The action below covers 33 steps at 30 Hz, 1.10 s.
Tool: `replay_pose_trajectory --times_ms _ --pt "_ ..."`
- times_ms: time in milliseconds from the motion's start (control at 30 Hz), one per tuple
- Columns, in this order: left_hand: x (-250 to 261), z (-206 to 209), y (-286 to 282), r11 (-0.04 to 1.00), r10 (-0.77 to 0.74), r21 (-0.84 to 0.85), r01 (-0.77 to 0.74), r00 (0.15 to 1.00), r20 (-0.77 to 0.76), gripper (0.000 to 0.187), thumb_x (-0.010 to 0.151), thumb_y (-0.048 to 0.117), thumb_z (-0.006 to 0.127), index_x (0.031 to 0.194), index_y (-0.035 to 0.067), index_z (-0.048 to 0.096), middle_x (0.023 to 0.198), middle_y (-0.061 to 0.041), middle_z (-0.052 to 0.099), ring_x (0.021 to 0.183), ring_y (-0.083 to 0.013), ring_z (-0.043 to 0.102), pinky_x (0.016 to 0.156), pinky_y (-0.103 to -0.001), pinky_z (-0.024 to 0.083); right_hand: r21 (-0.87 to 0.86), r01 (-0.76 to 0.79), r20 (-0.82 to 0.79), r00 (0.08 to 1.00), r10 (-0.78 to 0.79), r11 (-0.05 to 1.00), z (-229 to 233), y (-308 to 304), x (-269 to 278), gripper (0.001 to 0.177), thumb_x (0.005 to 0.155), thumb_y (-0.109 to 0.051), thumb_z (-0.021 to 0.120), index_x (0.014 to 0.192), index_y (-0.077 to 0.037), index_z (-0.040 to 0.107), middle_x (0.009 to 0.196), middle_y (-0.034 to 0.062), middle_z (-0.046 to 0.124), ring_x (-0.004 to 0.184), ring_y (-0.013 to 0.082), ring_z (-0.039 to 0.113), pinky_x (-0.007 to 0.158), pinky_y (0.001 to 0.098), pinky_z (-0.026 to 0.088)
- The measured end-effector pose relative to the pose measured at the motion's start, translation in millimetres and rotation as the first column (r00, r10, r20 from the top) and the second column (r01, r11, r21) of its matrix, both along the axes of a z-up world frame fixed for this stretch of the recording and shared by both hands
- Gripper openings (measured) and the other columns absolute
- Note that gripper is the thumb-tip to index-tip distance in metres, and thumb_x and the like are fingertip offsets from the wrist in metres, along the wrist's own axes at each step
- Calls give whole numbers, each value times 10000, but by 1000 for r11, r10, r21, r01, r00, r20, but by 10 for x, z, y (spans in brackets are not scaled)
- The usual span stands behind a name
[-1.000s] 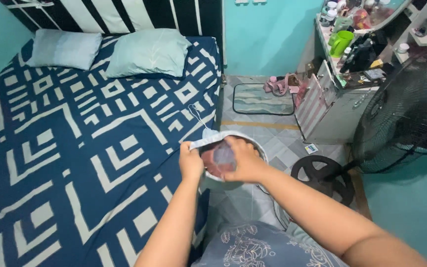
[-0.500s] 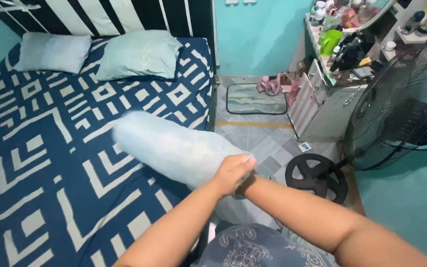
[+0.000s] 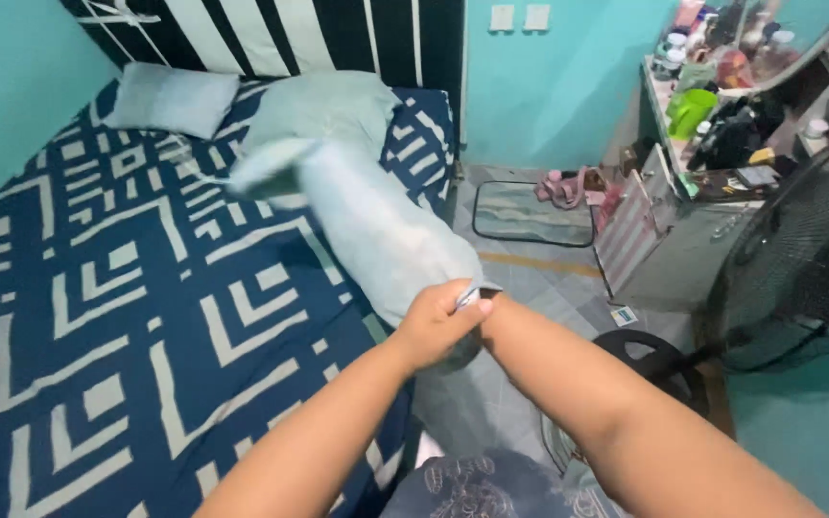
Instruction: The person picks up pillows from the floor and bed, then inserts pillow inserts into pillowcases by hand. They adjust the fabric and arrange the finished pillows on the bed.
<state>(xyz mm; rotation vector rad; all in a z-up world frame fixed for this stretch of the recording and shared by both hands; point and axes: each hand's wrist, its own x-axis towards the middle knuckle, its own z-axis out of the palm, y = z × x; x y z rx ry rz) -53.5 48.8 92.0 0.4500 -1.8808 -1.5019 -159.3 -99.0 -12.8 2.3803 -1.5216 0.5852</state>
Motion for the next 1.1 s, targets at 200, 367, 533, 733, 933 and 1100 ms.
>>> replay_pose_trajectory --times_ms 200,367,533,733,933,1100 --pt "237 -529 -69 332 918 -684 -650 389 76 488 650 221 819 1073 49 649 1055 -149 687 1041 -375 630 841 -477 469 155 42 292 952 -87 987 41 105 -584 486 827 -358 732 1240 -119 636 1184 143 711 1146 316 664 989 407 526" --pt "281 -1293 -425 409 902 -203 -890 360 238 578 759 163 688 1326 82 604 1262 -194 606 1057 -370 606 911 -456 509 253 74 503 842 -197 965 167 332 -908 454 852 -353 715 1232 -113 646 1194 142 714 1157 314 668 1005 400 528" --pt "82 -1414 -759 384 849 659 -647 528 22 421 904 45 421 1267 45 634 1206 -163 687 1084 -289 668 933 -426 532 304 -46 666 725 -177 952 301 729 -792 424 877 -349 698 1223 -107 656 1205 142 717 1168 311 673 1020 393 529" --pt "-132 -943 -766 331 776 846 -418 631 8 355 958 134 417 1241 85 626 1136 -120 683 992 -268 682 874 -432 554 357 -36 719 649 -250 933 236 1295 -647 392 908 -344 677 1214 -99 668 1218 142 721 1181 308 678 1039 385 530" --pt "-146 -1257 -849 514 630 618 -595 751 199 240 986 176 515 1117 67 684 967 -98 670 854 -283 602 701 -445 425 346 -148 507 860 -52 927 363 1612 -873 341 928 -331 671 1187 -109 689 1222 118 736 1192 287 695 1069 369 542" --pt "-263 -1487 -865 745 623 -479 -465 742 248 298 1010 256 521 969 45 727 995 -202 726 937 -376 657 810 -427 492 555 -302 342 932 118 775 554 1655 -1033 729 730 -309 771 1346 -11 518 1289 236 611 1201 392 587 1020 463 465"
